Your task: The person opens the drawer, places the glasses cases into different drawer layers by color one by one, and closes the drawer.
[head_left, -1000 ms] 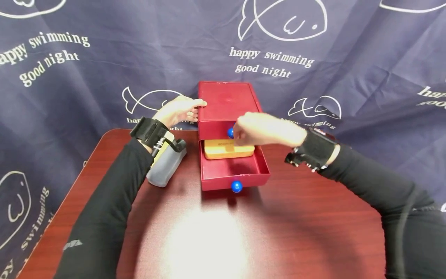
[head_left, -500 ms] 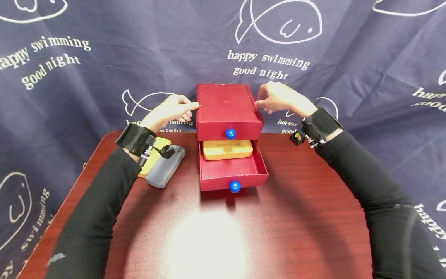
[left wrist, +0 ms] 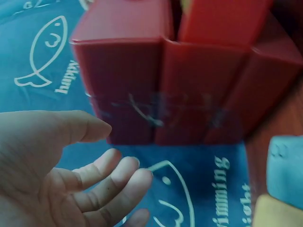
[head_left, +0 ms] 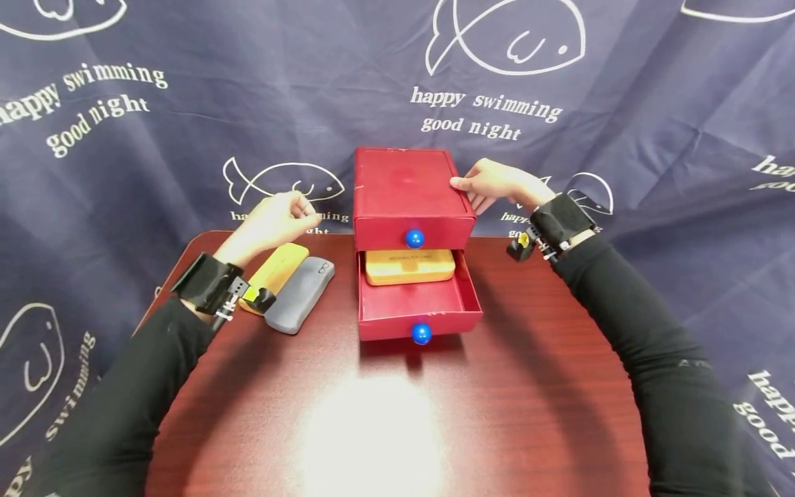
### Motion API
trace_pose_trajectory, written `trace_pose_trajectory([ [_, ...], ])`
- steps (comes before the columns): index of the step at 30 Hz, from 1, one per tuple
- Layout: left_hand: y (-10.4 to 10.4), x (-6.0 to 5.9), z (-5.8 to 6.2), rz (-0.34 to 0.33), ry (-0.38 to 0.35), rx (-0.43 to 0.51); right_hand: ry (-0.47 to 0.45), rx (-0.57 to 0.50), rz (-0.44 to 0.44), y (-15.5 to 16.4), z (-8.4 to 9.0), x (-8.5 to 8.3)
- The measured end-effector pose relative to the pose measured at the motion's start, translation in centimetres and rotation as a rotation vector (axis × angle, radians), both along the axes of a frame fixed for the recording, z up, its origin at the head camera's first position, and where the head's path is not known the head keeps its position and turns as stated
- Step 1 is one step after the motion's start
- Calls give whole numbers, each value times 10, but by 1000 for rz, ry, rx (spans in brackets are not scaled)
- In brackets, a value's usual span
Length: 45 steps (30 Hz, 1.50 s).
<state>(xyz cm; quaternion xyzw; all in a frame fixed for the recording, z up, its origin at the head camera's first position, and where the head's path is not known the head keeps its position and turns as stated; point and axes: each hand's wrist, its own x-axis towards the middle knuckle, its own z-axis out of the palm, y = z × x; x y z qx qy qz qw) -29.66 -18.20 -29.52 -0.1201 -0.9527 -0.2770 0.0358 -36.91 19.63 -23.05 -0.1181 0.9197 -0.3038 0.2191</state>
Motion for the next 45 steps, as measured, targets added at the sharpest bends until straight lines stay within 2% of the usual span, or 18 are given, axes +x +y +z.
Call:
trace_pose_trajectory([
  [6, -15, 5, -19, 50, -18, -80, 2, -53, -61, -3, -6, 0],
  [10, -27, 4, -31, 68, -67, -141, 7, -84, -97, -3, -5, 2],
  [16, -43, -4, -49, 109, -169, -194, 13, -132, -146, -1, -3, 6],
  [21, -50, -14, -68, 98, -219, -208, 25, -142, -174, 1, -2, 8],
  [24, -52, -16, -76, 107, -251, -221, 27, -144, -169, 0, -1, 8],
  [29, -57, -15, -83, 129, -301, -234, 31, -134, -161, -2, -1, 8],
  [38, -61, -11, -86, 117, -385, -203, 25, -143, -167, -5, -5, 6],
  [45, -62, -11, -89, 120, -360, -258, 20, -146, -158, -7, -12, 4],
])
